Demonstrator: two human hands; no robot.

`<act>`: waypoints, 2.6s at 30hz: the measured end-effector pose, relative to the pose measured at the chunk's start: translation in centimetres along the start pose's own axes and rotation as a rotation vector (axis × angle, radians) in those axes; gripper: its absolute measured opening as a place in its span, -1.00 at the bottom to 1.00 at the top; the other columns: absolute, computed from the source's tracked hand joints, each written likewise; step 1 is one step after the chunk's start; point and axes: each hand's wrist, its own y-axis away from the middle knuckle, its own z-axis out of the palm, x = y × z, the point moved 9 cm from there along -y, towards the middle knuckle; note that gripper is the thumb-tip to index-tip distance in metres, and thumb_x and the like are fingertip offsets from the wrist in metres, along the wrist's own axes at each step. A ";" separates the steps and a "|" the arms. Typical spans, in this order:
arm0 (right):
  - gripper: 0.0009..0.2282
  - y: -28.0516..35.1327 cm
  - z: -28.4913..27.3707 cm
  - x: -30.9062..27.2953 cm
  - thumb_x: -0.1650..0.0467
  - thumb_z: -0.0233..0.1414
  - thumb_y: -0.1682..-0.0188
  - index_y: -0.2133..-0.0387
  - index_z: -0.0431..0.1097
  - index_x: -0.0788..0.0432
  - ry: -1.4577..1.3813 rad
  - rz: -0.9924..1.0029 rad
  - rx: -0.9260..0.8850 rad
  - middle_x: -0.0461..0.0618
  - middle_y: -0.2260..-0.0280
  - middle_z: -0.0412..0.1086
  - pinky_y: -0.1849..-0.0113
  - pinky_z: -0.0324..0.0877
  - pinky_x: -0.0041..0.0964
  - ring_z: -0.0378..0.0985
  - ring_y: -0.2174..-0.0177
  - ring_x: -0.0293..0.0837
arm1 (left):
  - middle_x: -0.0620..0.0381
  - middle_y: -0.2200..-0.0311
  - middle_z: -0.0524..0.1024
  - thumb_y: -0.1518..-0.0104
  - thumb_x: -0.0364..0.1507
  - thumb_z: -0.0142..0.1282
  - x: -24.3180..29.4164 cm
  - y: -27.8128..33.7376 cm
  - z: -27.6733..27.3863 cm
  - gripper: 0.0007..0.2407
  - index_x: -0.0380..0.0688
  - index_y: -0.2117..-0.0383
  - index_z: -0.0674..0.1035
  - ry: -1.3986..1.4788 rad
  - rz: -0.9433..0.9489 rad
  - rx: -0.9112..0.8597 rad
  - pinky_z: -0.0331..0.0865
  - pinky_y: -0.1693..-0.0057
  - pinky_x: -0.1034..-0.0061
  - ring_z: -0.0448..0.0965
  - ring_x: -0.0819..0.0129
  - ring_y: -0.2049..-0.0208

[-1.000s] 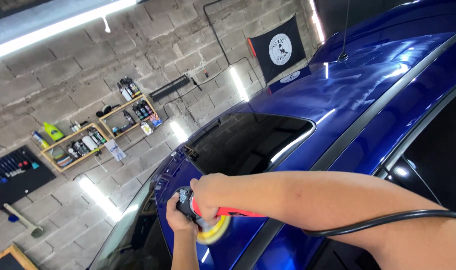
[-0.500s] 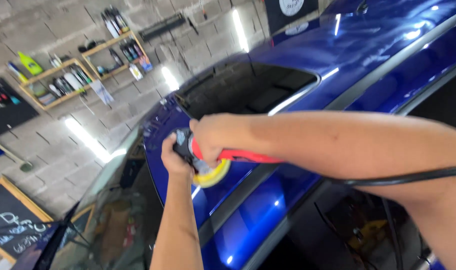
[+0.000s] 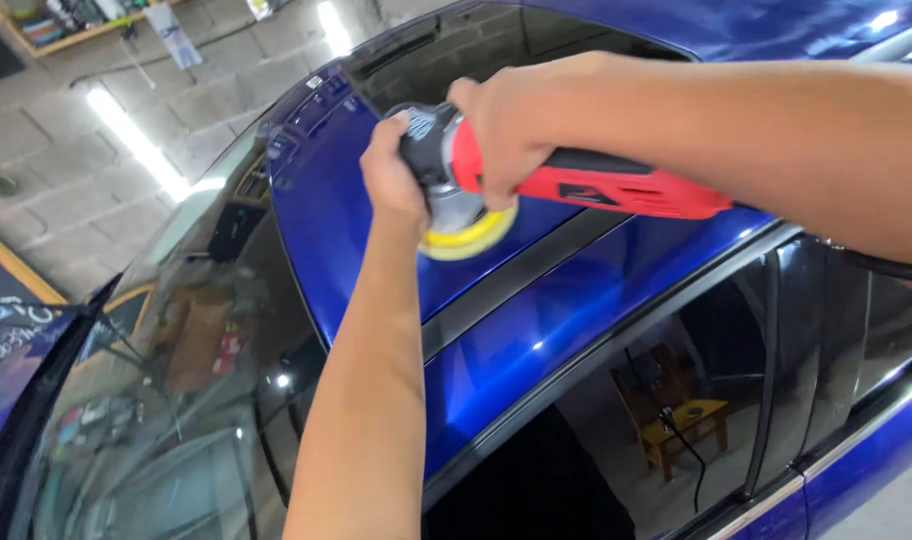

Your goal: The person uses a red orbital polisher with a yellow pad to buff the roof of a blue car. They move the tool in overlapping passes across the roof surface, working around the sunroof and along the roof rails.

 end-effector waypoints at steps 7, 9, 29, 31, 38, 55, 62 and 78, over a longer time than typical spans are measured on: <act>-0.15 0.2 -0.1 1.2 0.21 0.34 0.41 -0.16 0.00 0.11 -0.018 0.035 0.049 0.17 0.35 0.45 0.34 0.34 -0.08 0.50 0.34 0.15 | -0.06 0.59 0.49 0.24 -0.33 0.14 0.3 2.2 2.3 -0.76 -0.24 0.51 0.53 0.040 -0.170 -0.082 0.39 0.42 0.29 0.48 0.15 0.59; -0.13 0.7 -0.3 0.6 0.22 0.35 0.43 -0.18 0.00 0.08 -0.019 0.030 0.049 0.21 0.29 0.46 0.31 0.36 -0.05 0.51 0.30 0.18 | 0.00 0.60 0.49 0.22 -0.32 0.15 0.1 1.8 1.6 -0.79 -0.20 0.55 0.53 0.047 -0.131 -0.101 0.38 0.40 0.34 0.46 0.22 0.59; -0.19 3.5 -0.6 -8.8 0.15 0.28 0.29 -0.14 -0.01 0.26 0.029 -0.221 -0.028 0.32 0.19 0.46 0.22 0.50 0.02 0.59 0.17 0.26 | 0.02 0.63 0.35 0.19 -0.40 0.23 4.9 5.9 -7.7 -0.86 -0.22 0.61 0.56 0.107 0.012 0.045 0.43 0.34 0.43 0.43 0.25 0.56; -0.19 3.9 -0.7 -9.5 0.15 0.29 0.29 -0.15 -0.01 0.25 0.027 -0.231 -0.040 0.28 0.15 0.47 0.18 0.52 0.02 0.58 0.12 0.24 | 0.06 0.59 0.37 0.13 -0.37 0.21 3.6 3.6 -10.2 -0.85 -0.18 0.61 0.54 0.075 0.060 0.072 0.38 0.32 0.51 0.40 0.32 0.51; -0.26 3.6 -0.3 -9.3 0.22 0.28 0.29 -0.12 0.05 0.22 -0.088 -0.273 -0.033 0.22 0.21 0.47 0.21 0.51 -0.08 0.61 0.18 0.21 | 0.13 0.66 0.30 0.15 -0.39 0.19 5.7 6.0 -8.9 -0.87 -0.15 0.68 0.52 0.076 0.117 0.083 0.33 0.41 0.55 0.37 0.37 0.58; -0.27 2.5 2.1 2.6 0.17 0.40 0.49 -0.06 0.36 0.05 -0.359 0.028 -0.040 0.15 0.26 0.53 0.24 0.52 -0.04 0.63 0.24 0.16 | 0.17 0.71 0.31 0.17 -0.39 0.23 0.3 3.7 -0.7 -0.86 -0.10 0.75 0.53 0.073 0.135 -0.014 0.30 0.40 0.56 0.35 0.43 0.59; -0.34 3.1 3.0 5.5 0.30 0.36 0.50 -0.02 0.38 0.00 -0.424 0.079 -0.058 0.12 0.39 0.51 0.33 0.53 -0.05 0.64 0.37 0.14 | 0.15 0.68 0.32 0.16 -0.31 0.22 0.4 4.9 4.4 -0.83 -0.11 0.72 0.56 -0.022 0.092 -0.085 0.32 0.32 0.51 0.36 0.36 0.54; -0.44 3.4 4.1 12.3 0.51 0.30 0.43 0.04 0.39 0.23 -0.658 0.257 -0.062 0.23 0.50 0.44 0.41 0.51 -0.07 0.58 0.52 0.18 | 0.12 0.65 0.42 0.16 -0.26 0.22 -5.3 3.3 11.6 -0.79 -0.15 0.64 0.58 -0.061 -0.033 -0.206 0.39 0.25 0.49 0.44 0.36 0.51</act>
